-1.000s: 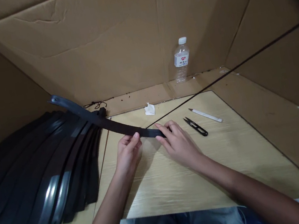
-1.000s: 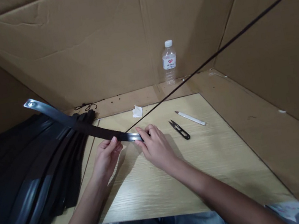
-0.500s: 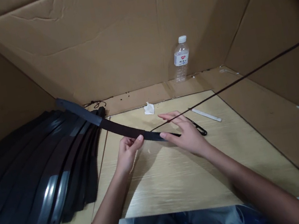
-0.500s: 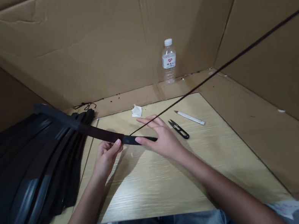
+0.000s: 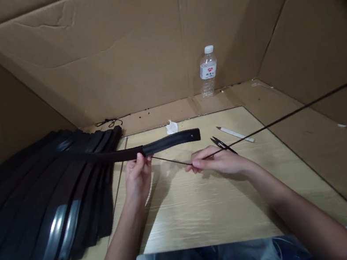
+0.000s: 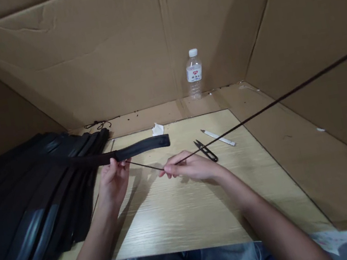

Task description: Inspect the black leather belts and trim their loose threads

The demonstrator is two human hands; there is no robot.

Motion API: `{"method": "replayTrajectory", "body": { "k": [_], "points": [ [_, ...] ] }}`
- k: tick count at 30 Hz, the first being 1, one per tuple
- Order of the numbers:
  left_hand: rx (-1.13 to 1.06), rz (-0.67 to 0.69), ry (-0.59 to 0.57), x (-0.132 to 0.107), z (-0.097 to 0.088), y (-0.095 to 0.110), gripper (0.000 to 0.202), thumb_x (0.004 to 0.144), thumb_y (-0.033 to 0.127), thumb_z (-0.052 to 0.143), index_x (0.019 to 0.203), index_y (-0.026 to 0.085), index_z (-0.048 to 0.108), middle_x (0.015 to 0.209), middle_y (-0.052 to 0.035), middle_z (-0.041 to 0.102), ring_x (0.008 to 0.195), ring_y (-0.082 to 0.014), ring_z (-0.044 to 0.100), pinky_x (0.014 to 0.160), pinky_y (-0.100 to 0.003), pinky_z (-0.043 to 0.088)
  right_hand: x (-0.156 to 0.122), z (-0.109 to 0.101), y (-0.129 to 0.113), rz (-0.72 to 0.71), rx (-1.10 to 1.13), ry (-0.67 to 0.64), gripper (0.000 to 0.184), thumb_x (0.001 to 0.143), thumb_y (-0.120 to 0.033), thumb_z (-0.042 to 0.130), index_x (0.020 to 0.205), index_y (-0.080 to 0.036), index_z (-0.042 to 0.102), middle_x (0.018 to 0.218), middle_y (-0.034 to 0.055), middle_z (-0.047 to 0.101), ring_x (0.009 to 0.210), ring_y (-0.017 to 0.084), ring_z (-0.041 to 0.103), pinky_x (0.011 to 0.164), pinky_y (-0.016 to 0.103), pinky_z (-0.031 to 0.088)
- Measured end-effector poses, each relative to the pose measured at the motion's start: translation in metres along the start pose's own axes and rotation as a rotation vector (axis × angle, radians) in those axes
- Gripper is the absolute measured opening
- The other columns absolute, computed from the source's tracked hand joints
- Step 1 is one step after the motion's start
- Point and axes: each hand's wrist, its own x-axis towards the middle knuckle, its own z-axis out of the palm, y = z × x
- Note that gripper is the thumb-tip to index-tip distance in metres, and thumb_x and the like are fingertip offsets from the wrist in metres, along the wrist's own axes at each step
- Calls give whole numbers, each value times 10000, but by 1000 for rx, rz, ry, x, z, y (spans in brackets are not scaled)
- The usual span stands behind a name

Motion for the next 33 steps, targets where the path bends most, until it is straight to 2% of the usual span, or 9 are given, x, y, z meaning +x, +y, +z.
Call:
{"method": "replayTrajectory", "body": {
  "k": [3, 7, 11, 15, 18, 22, 25, 29, 33],
  "points": [
    [-24, -41, 82, 2, -2, 2, 252, 634, 305, 819, 609, 140, 629, 621, 6, 607, 627, -66, 574, 768, -223, 496, 1, -1, 0, -9, -155, -18, 352, 851, -418, 590, 1027, -130, 688, 956, 66, 625, 833, 84, 566, 723, 178, 429],
    [10, -23, 123, 3, -2, 2, 268, 631, 307, 816, 658, 126, 620, 645, -2, 606, 684, -90, 599, 743, -226, 491, 0, -21, 15, 109, -441, 355, 323, 836, -396, 568, 968, -123, 679, 864, 49, 621, 738, 78, 538, 653, 170, 388],
    [30, -5, 152, 3, -1, 3, 293, 634, 315, 812, 677, 129, 589, 698, 0, 593, 709, -85, 574, 700, -214, 472, -5, -42, 29, 435, -850, 567, 383, 764, -495, 611, 926, -152, 663, 833, 46, 608, 642, 92, 500, 538, 192, 270],
    [48, 2, 162, 1, 1, 4, 302, 638, 318, 808, 697, 126, 583, 700, -4, 582, 678, -76, 548, 645, -195, 437, -10, -50, 35, 738, -1007, 618, 541, 715, -625, 617, 932, -131, 649, 912, 101, 614, 707, 158, 554, 536, 216, 257],
    [61, 13, 167, 0, 3, 6, 301, 641, 316, 806, 718, 121, 589, 683, -5, 578, 654, -74, 539, 625, -194, 419, -11, -51, 38, 820, -996, 576, 416, 801, -521, 583, 889, -121, 652, 896, 119, 615, 729, 173, 571, 571, 223, 284],
    [62, 21, 150, -1, 2, 6, 287, 653, 310, 799, 712, 125, 587, 683, -2, 571, 656, -75, 534, 616, -193, 416, -9, -51, 38, 767, -967, 540, 305, 871, -407, 530, 856, -124, 642, 872, 109, 611, 745, 164, 567, 591, 224, 292],
    [62, 10, 143, -1, 1, 5, 274, 665, 309, 792, 702, 126, 591, 683, -1, 568, 647, -70, 526, 604, -186, 416, -7, -45, 37, 676, -932, 536, 297, 896, -405, 511, 971, -133, 603, 902, 84, 609, 790, 151, 560, 613, 210, 317],
    [25, -21, 175, -1, 2, 4, 283, 625, 294, 819, 716, 119, 615, 686, 0, 576, 645, -64, 537, 604, -167, 419, -1, -25, 36, 304, -666, 440, 308, 950, -362, 425, 1156, -144, 496, 985, 51, 597, 832, 113, 548, 703, 185, 383],
    [-4, -48, 172, -4, 6, 2, 280, 608, 269, 830, 727, 107, 635, 687, -4, 588, 632, -60, 537, 602, -163, 422, 12, 13, 34, 7, -454, 285, 343, 961, -406, 401, 1103, -131, 548, 1011, 49, 600, 890, 111, 556, 760, 186, 403]
  ]
}}
